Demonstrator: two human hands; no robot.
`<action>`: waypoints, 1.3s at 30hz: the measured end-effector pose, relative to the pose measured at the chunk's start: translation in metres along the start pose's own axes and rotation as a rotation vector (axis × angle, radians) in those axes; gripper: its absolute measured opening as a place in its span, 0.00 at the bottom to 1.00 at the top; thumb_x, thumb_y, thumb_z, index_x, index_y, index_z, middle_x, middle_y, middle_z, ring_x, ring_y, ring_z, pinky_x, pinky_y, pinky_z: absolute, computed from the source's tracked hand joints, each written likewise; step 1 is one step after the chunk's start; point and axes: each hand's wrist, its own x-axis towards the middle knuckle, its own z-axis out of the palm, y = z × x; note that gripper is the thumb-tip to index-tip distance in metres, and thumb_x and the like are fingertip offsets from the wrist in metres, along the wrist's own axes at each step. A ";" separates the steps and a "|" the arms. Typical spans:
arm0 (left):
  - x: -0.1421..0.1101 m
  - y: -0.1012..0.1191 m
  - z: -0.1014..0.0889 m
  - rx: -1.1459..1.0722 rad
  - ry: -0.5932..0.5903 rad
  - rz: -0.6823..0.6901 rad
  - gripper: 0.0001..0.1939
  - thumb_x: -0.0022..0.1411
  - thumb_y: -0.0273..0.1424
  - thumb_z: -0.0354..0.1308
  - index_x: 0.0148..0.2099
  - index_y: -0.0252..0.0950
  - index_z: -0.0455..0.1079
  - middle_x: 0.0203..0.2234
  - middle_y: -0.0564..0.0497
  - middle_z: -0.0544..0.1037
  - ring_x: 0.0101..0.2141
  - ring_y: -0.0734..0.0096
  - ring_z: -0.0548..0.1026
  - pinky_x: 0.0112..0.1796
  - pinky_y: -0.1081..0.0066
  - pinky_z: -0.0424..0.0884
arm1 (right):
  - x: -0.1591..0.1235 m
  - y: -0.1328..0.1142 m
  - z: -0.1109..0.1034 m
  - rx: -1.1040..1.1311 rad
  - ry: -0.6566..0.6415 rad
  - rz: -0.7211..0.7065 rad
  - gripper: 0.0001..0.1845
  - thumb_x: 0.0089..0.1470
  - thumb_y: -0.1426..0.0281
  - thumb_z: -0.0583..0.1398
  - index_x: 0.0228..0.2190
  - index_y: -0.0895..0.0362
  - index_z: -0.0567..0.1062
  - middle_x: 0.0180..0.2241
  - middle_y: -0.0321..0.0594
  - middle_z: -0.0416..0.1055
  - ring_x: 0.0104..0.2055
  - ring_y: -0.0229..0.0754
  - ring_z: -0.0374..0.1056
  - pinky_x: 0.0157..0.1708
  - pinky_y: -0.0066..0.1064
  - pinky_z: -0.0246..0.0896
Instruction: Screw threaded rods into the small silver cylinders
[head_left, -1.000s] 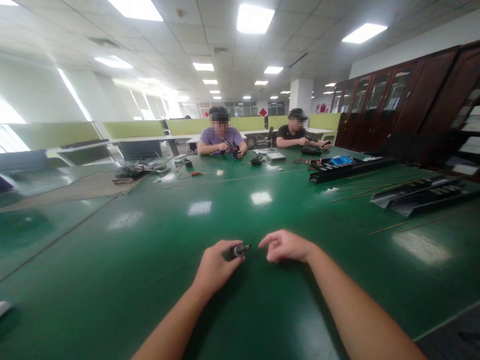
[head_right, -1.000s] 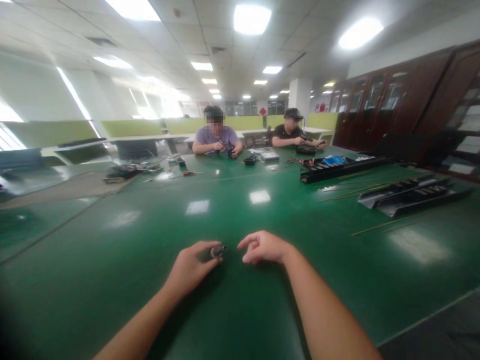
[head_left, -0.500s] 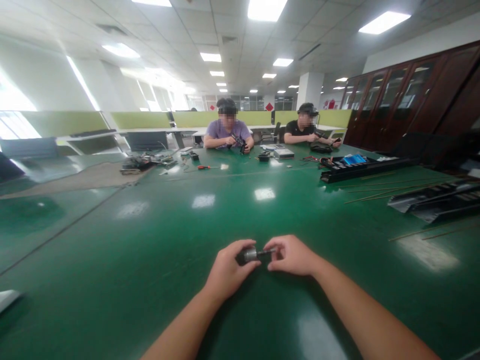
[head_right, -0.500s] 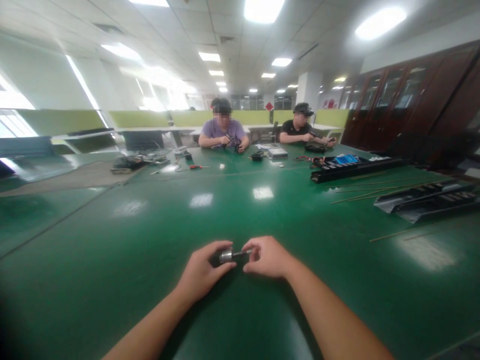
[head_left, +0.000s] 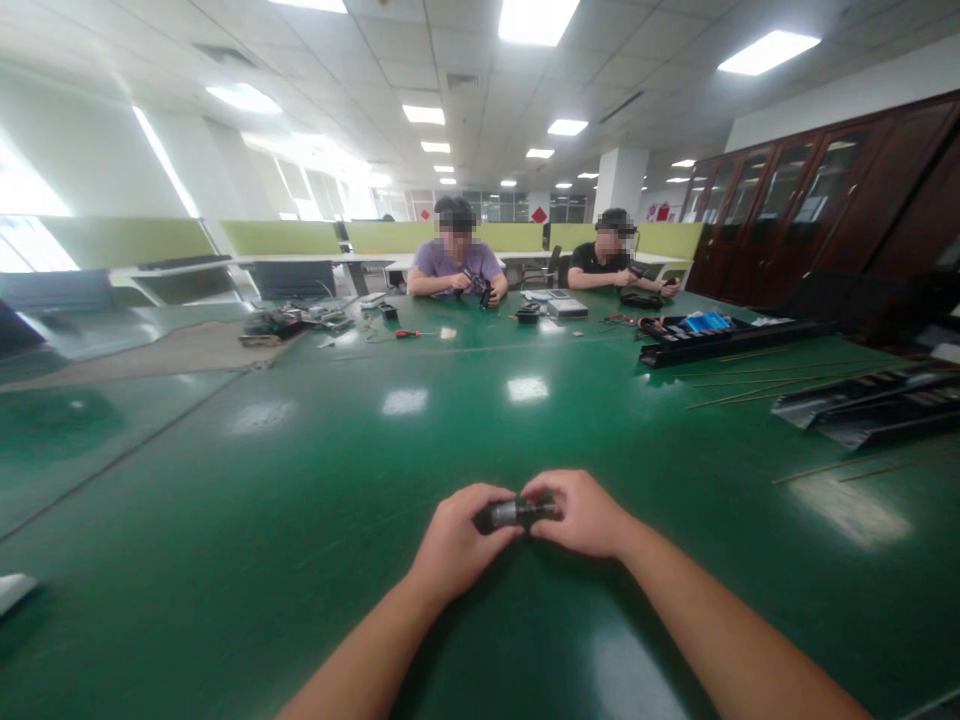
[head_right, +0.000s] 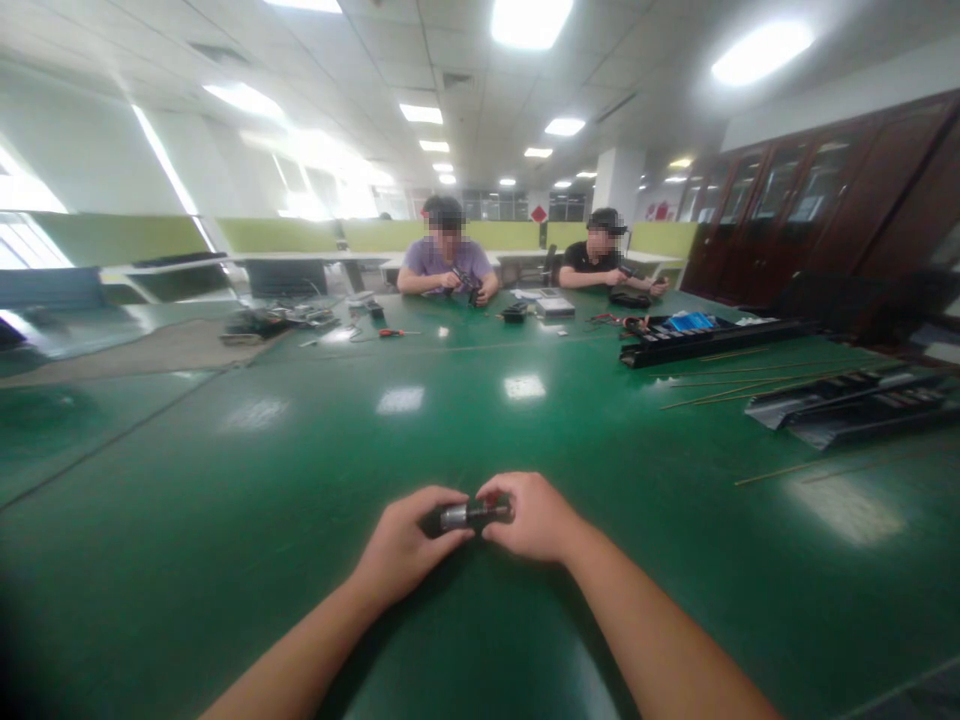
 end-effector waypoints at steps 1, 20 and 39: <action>0.000 0.000 0.000 -0.001 0.003 -0.001 0.13 0.53 0.29 0.66 0.43 0.40 0.76 0.38 0.49 0.81 0.39 0.62 0.78 0.44 0.64 0.71 | 0.000 -0.001 0.000 -0.011 -0.003 0.002 0.17 0.42 0.74 0.66 0.39 0.55 0.78 0.35 0.39 0.75 0.31 0.39 0.68 0.31 0.28 0.61; 0.000 0.001 0.000 0.036 0.001 0.015 0.13 0.53 0.32 0.66 0.43 0.40 0.76 0.38 0.48 0.81 0.39 0.61 0.78 0.43 0.64 0.73 | 0.000 -0.008 0.000 -0.026 0.001 -0.055 0.13 0.45 0.74 0.65 0.37 0.55 0.80 0.34 0.38 0.78 0.32 0.40 0.70 0.32 0.28 0.63; -0.001 0.000 0.001 0.056 0.015 -0.019 0.12 0.53 0.34 0.67 0.42 0.41 0.77 0.37 0.50 0.81 0.38 0.62 0.79 0.43 0.65 0.73 | 0.003 -0.008 -0.002 -0.072 0.002 -0.078 0.10 0.49 0.70 0.66 0.36 0.53 0.83 0.33 0.39 0.79 0.33 0.41 0.72 0.35 0.30 0.63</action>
